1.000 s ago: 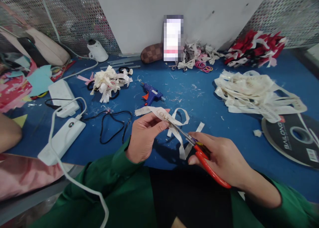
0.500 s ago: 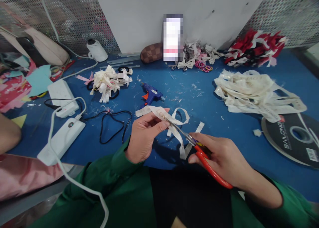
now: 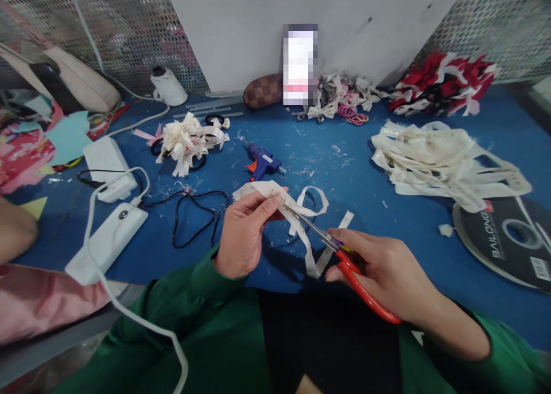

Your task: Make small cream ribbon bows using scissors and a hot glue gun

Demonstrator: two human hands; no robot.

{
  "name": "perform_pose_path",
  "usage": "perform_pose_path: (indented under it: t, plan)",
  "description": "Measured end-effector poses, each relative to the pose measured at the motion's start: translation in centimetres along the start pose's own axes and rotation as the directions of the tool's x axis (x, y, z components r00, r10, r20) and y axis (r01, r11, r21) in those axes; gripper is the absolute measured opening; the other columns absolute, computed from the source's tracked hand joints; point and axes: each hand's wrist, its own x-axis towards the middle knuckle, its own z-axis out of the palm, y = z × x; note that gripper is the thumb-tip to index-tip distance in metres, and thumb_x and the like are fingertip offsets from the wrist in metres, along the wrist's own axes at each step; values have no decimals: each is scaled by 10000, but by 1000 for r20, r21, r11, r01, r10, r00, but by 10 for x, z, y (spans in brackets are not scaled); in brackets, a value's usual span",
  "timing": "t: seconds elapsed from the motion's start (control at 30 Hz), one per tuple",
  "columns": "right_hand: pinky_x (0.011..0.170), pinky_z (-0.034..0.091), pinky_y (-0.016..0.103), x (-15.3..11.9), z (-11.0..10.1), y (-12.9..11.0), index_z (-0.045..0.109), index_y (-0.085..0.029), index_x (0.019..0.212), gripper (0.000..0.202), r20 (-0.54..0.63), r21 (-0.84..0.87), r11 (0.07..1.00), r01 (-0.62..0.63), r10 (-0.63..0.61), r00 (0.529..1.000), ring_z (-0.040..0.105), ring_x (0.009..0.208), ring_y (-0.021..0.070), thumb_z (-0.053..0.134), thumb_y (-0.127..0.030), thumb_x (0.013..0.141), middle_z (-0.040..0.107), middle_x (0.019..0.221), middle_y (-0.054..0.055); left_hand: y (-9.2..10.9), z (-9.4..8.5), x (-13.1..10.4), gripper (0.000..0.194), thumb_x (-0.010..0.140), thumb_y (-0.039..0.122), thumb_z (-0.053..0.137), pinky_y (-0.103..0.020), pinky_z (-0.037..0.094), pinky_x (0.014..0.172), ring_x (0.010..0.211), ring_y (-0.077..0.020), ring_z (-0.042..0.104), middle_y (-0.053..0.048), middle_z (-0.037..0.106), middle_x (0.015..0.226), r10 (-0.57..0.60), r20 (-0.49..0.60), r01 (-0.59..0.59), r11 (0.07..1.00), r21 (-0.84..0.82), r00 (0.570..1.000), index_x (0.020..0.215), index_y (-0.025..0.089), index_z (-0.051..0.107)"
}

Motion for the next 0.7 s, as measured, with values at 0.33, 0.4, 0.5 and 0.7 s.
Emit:
perform_pose_path:
  t: [0.33,0.4,0.5,0.7]
  plan:
    - [530,457,248,2,2,0,665,-203,1146,474,-3,-2,999,-34,34,999,692,602,155,551,-626,963,770,855,39,-2,-2,2,120,682,200,894,-227,598,724,786,-133,707,-29,810,943,68,15,-69,997,28,998,781,230,834]
    - [514,443,250,1,2,0,667,-207,1142,476,4,3,999,-53,53,999,676,583,153,559,-632,955,769,856,42,-2,-2,1,124,689,195,891,-241,603,752,820,-146,720,-30,811,948,76,23,-77,996,34,997,794,231,835]
    - [512,435,252,0,3,-1,668,-210,1140,452,10,11,998,-68,68,998,662,570,151,564,-611,959,767,861,49,-1,-1,-1,128,696,198,888,-288,612,796,859,-176,733,-40,810,957,86,27,-87,994,67,996,809,222,833]
    - [521,434,255,-1,2,0,663,-216,1156,425,23,30,997,-67,66,998,683,612,162,571,-584,964,765,873,46,-1,-1,-3,139,693,199,890,-306,614,806,844,-178,731,-38,807,920,95,36,-98,990,104,995,817,224,832]
